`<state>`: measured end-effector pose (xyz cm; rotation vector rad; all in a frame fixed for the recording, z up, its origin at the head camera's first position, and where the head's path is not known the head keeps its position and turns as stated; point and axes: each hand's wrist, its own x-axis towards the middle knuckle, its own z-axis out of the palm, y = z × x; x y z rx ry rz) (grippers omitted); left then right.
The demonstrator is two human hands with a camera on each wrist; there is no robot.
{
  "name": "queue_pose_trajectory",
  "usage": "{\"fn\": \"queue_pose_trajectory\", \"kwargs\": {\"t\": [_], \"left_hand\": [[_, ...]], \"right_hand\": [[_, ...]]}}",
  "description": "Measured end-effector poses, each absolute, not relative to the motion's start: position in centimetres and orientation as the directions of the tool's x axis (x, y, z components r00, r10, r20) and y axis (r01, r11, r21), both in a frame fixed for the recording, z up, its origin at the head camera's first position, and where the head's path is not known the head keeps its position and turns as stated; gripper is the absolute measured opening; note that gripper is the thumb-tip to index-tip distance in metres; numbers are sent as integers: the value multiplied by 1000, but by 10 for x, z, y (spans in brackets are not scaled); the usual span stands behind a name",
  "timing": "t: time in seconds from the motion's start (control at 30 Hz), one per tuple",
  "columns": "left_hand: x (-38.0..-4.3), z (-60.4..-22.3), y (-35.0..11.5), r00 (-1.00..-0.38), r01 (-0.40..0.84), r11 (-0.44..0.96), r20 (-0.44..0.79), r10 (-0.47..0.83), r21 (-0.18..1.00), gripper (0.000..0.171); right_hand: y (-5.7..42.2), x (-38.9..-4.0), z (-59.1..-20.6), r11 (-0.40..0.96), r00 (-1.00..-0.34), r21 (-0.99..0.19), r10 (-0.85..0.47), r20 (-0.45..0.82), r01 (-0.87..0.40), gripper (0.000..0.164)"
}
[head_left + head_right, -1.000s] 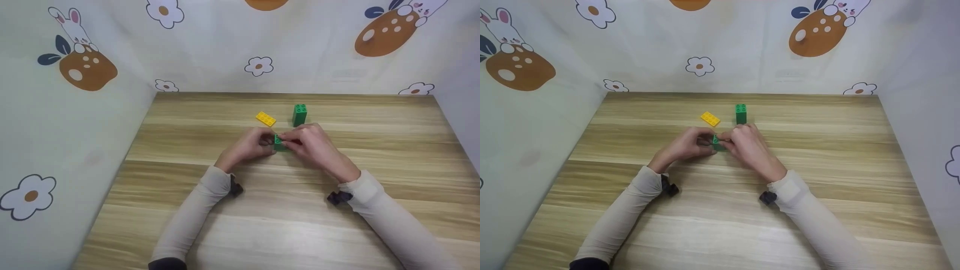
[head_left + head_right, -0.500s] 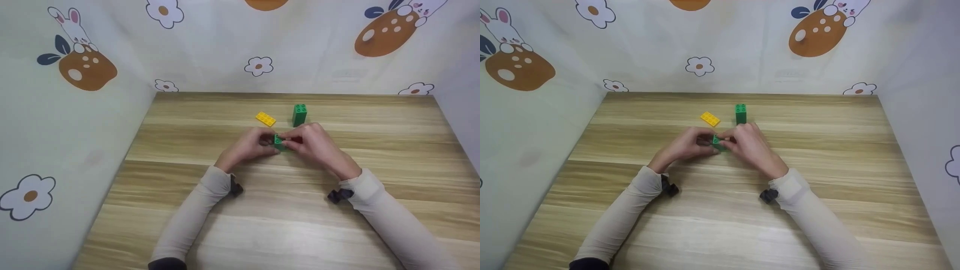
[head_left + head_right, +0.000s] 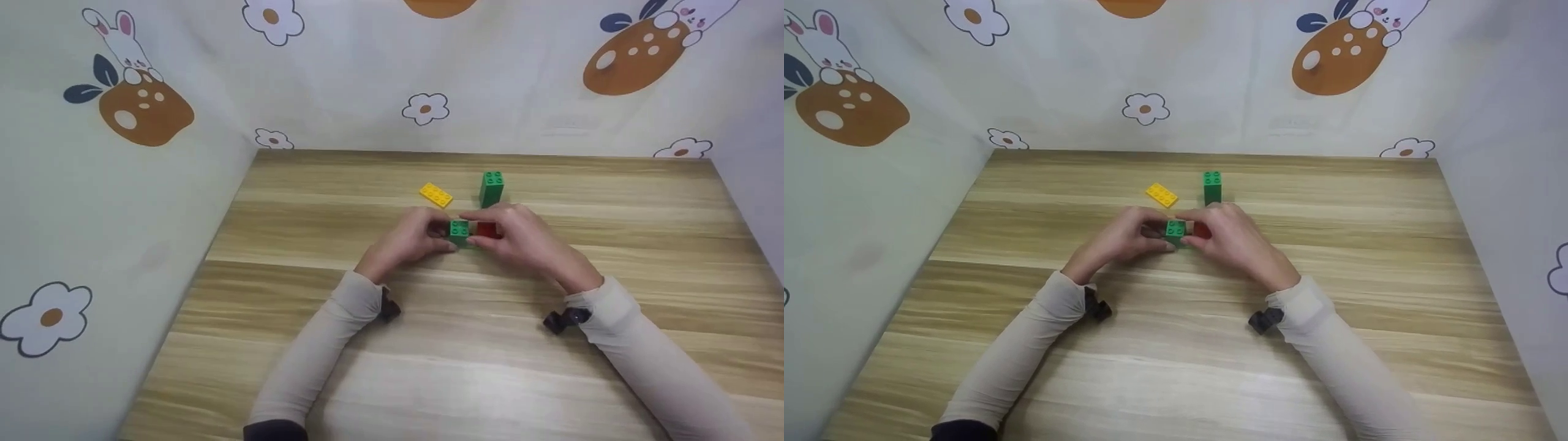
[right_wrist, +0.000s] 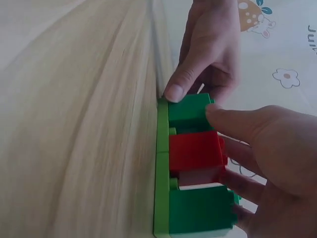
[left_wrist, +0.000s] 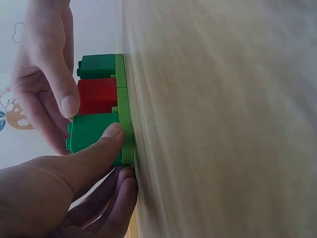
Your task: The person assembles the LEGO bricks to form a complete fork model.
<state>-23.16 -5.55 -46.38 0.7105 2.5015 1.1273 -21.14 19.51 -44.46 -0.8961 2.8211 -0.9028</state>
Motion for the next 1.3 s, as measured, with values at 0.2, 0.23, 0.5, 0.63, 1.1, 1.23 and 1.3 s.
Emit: {"fn": "queue_pose_trajectory", "kwargs": {"t": [0.2, 0.23, 0.5, 0.63, 1.1, 1.23, 1.3], "left_hand": [[-233, -464, -51, -841, 292, 598, -97, 532, 747, 26], [-233, -464, -50, -842, 289, 599, -100, 531, 746, 26], [-232, -463, -47, -841, 294, 611, -104, 530, 735, 27], [-231, -462, -47, -840, 283, 604, -111, 531, 745, 29], [-233, -464, -51, -821, 304, 576, -98, 562, 758, 33], [-237, -463, -55, -799, 340, 578, -96, 593, 742, 36], [-239, -461, -58, -790, 361, 575, -86, 606, 734, 39]], "right_hand": [[215, -215, -440, 700, -844, -527, -532, 65, -482, 57], [218, -215, -441, 702, -844, -527, -533, 58, -479, 57], [240, -212, -455, 714, -858, -544, -513, 21, -440, 66], [252, -209, -460, 714, -863, -559, -506, 5, -422, 66], [264, -209, -464, 696, -873, -608, -487, -8, -383, 51], [263, -209, -464, 698, -878, -613, -479, -16, -370, 51], [263, -209, -463, 702, -879, -610, -476, -19, -367, 52]]}}
